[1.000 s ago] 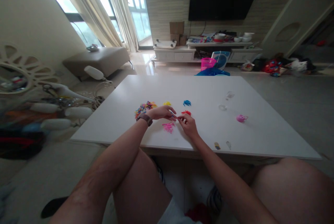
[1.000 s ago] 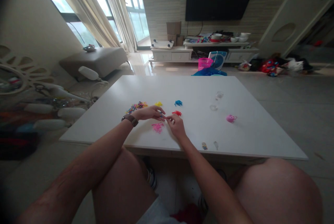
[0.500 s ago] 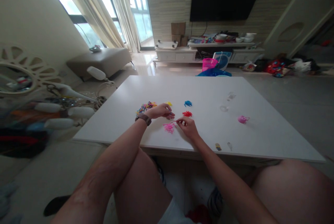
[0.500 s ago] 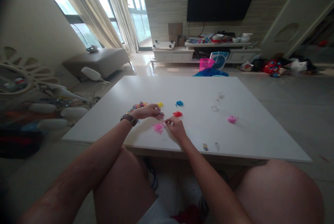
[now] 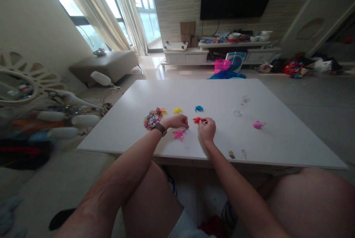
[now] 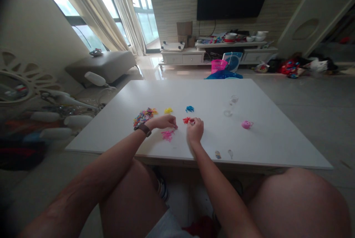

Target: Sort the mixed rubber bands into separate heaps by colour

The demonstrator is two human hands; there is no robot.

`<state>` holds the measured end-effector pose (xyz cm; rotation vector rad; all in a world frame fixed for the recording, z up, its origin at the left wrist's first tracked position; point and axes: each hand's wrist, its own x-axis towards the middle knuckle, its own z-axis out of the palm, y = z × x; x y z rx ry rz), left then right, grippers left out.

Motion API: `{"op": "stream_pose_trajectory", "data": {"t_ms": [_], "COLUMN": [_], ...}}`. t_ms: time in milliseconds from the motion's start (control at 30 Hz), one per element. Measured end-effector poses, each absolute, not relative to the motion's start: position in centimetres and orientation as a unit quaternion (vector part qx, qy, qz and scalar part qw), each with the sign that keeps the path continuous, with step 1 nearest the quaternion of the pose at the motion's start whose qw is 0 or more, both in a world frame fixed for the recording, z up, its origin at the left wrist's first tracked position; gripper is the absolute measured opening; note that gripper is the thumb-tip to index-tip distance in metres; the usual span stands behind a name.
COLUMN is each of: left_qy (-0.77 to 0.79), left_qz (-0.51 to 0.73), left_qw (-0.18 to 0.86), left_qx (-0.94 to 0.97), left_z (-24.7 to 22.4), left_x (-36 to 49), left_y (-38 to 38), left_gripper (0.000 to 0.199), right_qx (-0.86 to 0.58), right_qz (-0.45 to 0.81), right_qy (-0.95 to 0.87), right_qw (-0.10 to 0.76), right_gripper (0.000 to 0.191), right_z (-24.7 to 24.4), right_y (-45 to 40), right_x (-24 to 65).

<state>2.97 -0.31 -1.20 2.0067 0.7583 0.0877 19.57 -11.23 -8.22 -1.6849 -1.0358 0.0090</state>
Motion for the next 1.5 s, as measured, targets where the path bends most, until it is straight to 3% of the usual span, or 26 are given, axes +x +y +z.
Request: {"op": "stream_pose_trajectory", "data": {"t_ms": [567,800,967,1333,1500], "left_qy": [0.295,0.303,0.280,0.293,0.355], "left_qz": [-0.028,0.052,0.075,0.083,0.167], "left_qw": [0.518,0.532,0.583,0.595,0.560], "left_qx": [0.802,0.789,0.759,0.744,0.730], "left_z": [-0.4,-0.2,0.1,0.2,1.6], "left_x": [1.4,1.3,1.4,1.8,0.6], "left_y": [-0.1,0.4,0.0,-0.2,0.6], "left_gripper": [0.014,0.015,0.023,0.030,0.030], "right_qx": [-0.726,-0.628,-0.537,-0.561,-0.605], "right_qz": [0.005,0.010,0.055,0.047,0.014], "right_qy": [-0.439,-0.547,-0.670,-0.642,-0.583], "right_qw": [0.530,0.554,0.509,0.520,0.543], "right_gripper": [0.007,0.006,0.005,0.014,0.014], "right_z": [-8.3,-7.3,-7.0,-7.3,-7.4], "right_y": [-10.8,-11.8,-12.6,-12.6,-11.8], "right_x": [19.3,18.5,17.7,17.7,19.0]}}
